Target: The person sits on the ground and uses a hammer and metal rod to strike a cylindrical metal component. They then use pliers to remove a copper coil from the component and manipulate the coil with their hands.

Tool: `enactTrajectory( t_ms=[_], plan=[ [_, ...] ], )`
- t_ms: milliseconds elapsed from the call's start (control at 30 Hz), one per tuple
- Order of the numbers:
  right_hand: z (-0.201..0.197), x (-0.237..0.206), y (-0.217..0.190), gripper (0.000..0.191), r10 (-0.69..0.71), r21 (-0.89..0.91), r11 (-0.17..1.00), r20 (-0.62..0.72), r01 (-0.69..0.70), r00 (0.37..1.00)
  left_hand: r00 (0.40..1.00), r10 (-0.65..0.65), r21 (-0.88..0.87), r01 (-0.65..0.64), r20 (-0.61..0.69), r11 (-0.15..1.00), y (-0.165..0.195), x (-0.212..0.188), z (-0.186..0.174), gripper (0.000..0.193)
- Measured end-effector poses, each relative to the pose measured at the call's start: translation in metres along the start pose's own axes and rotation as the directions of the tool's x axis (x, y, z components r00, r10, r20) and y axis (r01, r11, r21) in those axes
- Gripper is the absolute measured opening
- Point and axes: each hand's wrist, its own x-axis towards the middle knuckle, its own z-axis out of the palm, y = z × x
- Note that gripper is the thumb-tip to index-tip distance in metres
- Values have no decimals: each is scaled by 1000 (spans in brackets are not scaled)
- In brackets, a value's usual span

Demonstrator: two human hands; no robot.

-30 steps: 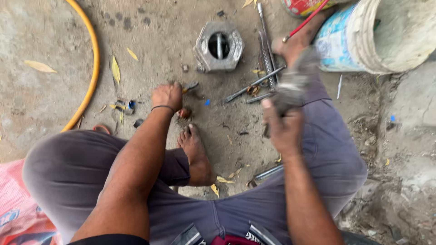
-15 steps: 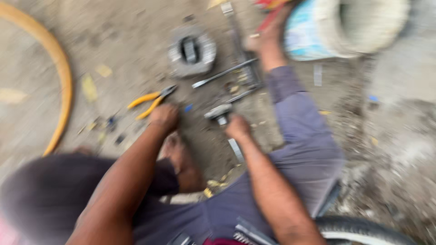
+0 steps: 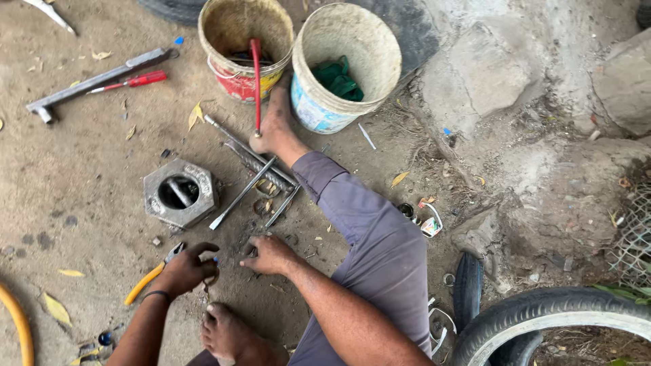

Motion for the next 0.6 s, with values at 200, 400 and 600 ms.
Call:
enactTrajectory(
  t_ms=[200,400,600],
  plan=[
    [-163,80,-34,131,-490,-282,771,-836,571,249,927,-24,-486,-174,-375,856,26,3,-25,36],
    [-170,89,-50,136,-464,-236,794,-830,560,308,692,73,-187,-293,-718,938,25,19,-31,39],
    [-175,104,-71,132,-348,-133,881,-832,454,431,599,175,19,-257,-782,966,12,20,-29,38]
  ],
)
